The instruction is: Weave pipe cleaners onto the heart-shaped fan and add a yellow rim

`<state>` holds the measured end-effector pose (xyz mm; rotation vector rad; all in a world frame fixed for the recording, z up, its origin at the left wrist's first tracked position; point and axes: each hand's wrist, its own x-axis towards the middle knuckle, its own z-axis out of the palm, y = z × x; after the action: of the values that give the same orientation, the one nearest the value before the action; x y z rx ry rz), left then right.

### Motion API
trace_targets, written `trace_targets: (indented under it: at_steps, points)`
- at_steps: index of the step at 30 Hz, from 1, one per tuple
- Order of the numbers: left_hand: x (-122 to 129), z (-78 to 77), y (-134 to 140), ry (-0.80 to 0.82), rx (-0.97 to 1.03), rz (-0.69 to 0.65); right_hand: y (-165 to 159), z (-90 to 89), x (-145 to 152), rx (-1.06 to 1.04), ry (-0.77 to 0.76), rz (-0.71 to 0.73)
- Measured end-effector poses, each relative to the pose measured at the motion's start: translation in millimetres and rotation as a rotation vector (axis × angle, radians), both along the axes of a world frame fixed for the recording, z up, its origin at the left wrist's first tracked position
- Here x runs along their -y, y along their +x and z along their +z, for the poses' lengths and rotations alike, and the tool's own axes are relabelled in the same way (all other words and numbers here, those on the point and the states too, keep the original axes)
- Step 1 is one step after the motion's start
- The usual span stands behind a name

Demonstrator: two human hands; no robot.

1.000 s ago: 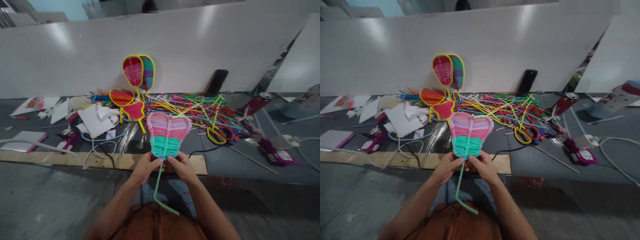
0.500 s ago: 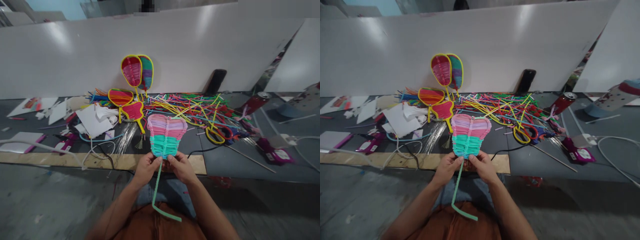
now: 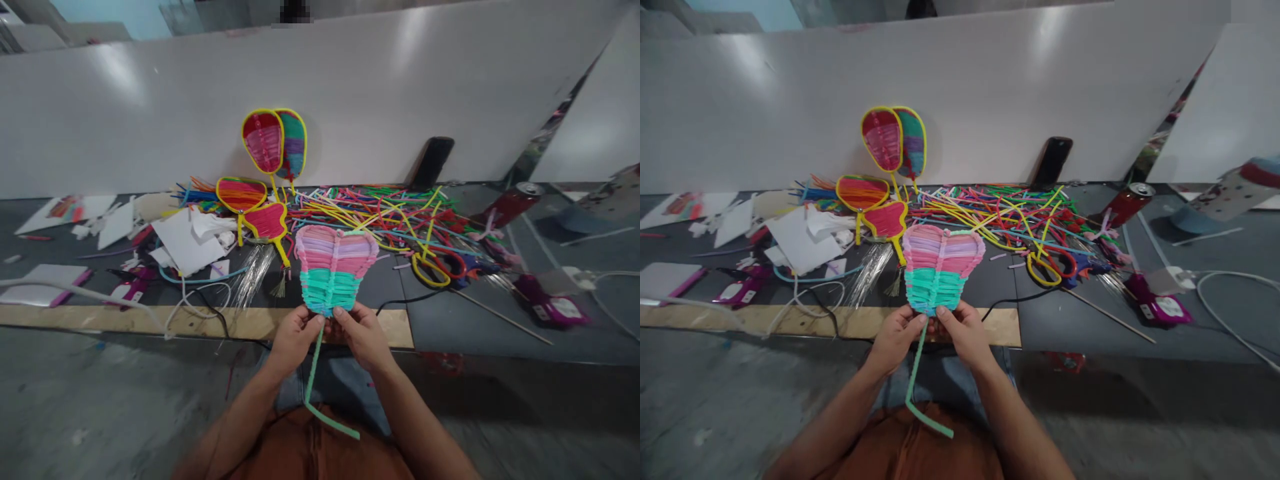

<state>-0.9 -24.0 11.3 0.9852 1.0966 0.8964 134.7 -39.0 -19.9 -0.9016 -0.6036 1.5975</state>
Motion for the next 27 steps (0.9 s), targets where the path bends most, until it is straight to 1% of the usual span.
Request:
trace_targets:
  at_steps: [2,5,8,12,16,21,25,27]
  points:
    - [0,0.6,1,-0.02,0.018,0.021,-1,0.2,0,0.013,0.004,-0.003]
    - [0,1.5,3,-0.09,0.121,0.021,-1,2.3,0,0.007,0.021,0.018]
    - [-1,3.6,2,-0.161,0.225,0.004,0,7.8,-1,-0.053,0.03,0.088]
    - [-2,4.9,-3,-0.274,0.313,0.009,2,16.8,0,-0.138,-0.04,0.142]
    - [-2,4.2,-6,-0.355,0.383,-0.011,2,22.5,0,-0.147,-0.061,0.168]
    - [-3,6.2,-5,-0.337,0.431,0.008,3,21.8,-1,-0.179,-0.041,0.148]
    - [-4,6.8,-1,-0.257,0.432,0.008,2,19.2,-1,-0.197,-0.016,0.152]
    - [-3,5.8,0,-0.218,0.406,0.034,0,19.2,-1,-0.19,-0.025,0.136]
